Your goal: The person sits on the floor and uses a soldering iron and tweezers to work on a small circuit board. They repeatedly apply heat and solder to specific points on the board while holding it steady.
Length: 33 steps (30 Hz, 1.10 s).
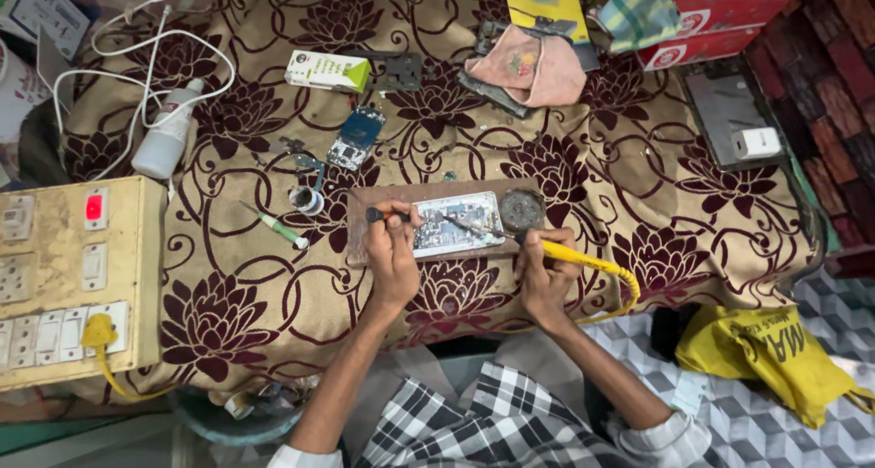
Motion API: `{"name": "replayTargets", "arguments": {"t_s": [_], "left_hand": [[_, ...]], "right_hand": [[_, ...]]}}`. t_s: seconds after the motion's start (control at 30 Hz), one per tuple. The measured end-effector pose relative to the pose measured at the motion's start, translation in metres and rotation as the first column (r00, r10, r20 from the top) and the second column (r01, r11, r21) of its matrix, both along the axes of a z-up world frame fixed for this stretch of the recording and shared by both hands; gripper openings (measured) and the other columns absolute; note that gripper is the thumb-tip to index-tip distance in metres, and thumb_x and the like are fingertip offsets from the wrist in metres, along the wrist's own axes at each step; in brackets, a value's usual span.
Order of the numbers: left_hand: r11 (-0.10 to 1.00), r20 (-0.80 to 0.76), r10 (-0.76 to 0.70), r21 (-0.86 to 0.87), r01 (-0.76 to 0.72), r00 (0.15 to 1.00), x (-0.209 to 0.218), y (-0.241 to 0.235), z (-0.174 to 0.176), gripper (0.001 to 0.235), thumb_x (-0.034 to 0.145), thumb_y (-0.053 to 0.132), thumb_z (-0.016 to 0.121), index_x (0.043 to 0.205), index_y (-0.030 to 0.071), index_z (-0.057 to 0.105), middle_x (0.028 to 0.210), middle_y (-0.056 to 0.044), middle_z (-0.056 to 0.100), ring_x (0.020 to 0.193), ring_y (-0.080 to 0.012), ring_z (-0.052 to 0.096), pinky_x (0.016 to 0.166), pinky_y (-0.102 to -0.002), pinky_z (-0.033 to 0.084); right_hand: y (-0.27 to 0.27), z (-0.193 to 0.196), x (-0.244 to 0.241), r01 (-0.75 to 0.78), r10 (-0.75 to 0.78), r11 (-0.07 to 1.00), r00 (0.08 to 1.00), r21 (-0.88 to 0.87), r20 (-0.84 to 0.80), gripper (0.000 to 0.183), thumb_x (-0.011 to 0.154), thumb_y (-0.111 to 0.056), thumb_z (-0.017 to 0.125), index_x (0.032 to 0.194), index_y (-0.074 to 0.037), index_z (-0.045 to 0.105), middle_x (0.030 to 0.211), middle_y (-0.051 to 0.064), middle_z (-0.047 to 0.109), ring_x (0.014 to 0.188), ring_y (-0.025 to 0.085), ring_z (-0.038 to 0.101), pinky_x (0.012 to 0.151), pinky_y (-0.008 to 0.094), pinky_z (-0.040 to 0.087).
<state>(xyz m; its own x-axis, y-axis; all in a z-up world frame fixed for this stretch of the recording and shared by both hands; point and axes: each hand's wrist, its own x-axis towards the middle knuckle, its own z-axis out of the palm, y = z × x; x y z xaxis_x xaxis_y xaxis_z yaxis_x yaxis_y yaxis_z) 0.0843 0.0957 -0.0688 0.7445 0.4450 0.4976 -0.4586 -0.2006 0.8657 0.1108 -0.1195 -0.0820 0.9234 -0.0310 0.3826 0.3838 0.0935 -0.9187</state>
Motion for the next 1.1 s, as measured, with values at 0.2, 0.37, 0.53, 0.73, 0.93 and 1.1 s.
{"name": "replayTargets", "arguments": {"t_s": [0.2,0.37,0.53,0.73,0.93,1.1], "left_hand": [[0.999,-0.036,0.018,0.031,-0.017,0.999,-0.002,-0.002,0.013,0.033,0.114,0.030,0.036,0.114,0.002,0.052,0.086,-0.005,0.058,0.062,-0.0070,0.043,0.053,-0.023,0.034],[0.999,0.007,-0.012,0.044,0.012,1.000,-0.003,-0.002,0.022,0.033,0.117,0.026,0.037,0.124,-0.002,0.052,0.090,-0.006,0.058,0.078,-0.0122,0.053,0.069,-0.028,0.047],[0.998,0.016,0.011,0.056,-0.011,1.000,-0.002,-0.002,0.017,0.035,0.115,0.023,0.036,0.131,-0.004,0.051,0.088,-0.006,0.056,0.081,-0.0141,0.054,0.073,-0.030,0.049],[0.996,0.047,-0.010,0.090,0.005,0.999,0.006,0.000,0.003,0.031,0.113,0.017,0.033,0.126,-0.001,0.055,0.080,-0.004,0.053,0.075,-0.0129,0.054,0.065,-0.029,0.050],[0.992,0.072,-0.010,0.126,0.001,0.997,0.005,0.001,0.004,0.026,0.114,0.013,0.033,0.120,0.000,0.055,0.083,-0.005,0.056,0.077,-0.0138,0.055,0.067,-0.030,0.049],[0.994,0.043,-0.028,0.111,0.023,0.999,-0.002,-0.001,0.012,0.023,0.116,0.014,0.034,0.111,0.000,0.052,0.084,-0.008,0.055,0.077,-0.0158,0.053,0.069,-0.032,0.047]], "right_hand": [[0.003,-0.006,0.011,0.004,0.002,0.985,1.000,0.170,-0.031,0.019,0.108,-0.018,0.059,0.104,-0.004,0.048,0.065,0.002,0.052,0.047,0.007,0.047,0.043,0.022,0.041],[-0.003,-0.008,0.013,-0.024,0.046,0.981,0.993,0.194,-0.110,0.019,0.108,-0.020,0.058,0.105,-0.003,0.049,0.070,0.006,0.059,0.050,0.009,0.054,0.046,0.022,0.047],[-0.005,-0.011,0.011,-0.008,0.015,0.997,0.996,0.080,-0.084,0.021,0.109,-0.020,0.059,0.105,-0.001,0.050,0.073,0.008,0.062,0.053,0.010,0.058,0.048,0.022,0.048],[0.002,-0.005,0.017,0.055,-0.055,0.998,0.998,-0.028,0.011,0.022,0.106,-0.020,0.059,0.100,0.001,0.056,0.068,0.009,0.067,0.048,0.011,0.063,0.039,0.023,0.048],[0.005,0.016,0.008,0.013,-0.005,0.995,0.996,-0.103,0.084,0.022,0.109,-0.017,0.060,0.103,0.002,0.053,0.071,0.010,0.065,0.053,0.012,0.061,0.044,0.023,0.049],[0.009,0.047,0.024,0.048,-0.003,0.964,0.986,-0.263,0.169,0.021,0.107,-0.014,0.059,0.091,0.000,0.059,0.062,0.006,0.063,0.047,0.009,0.062,0.038,0.023,0.050]]}}
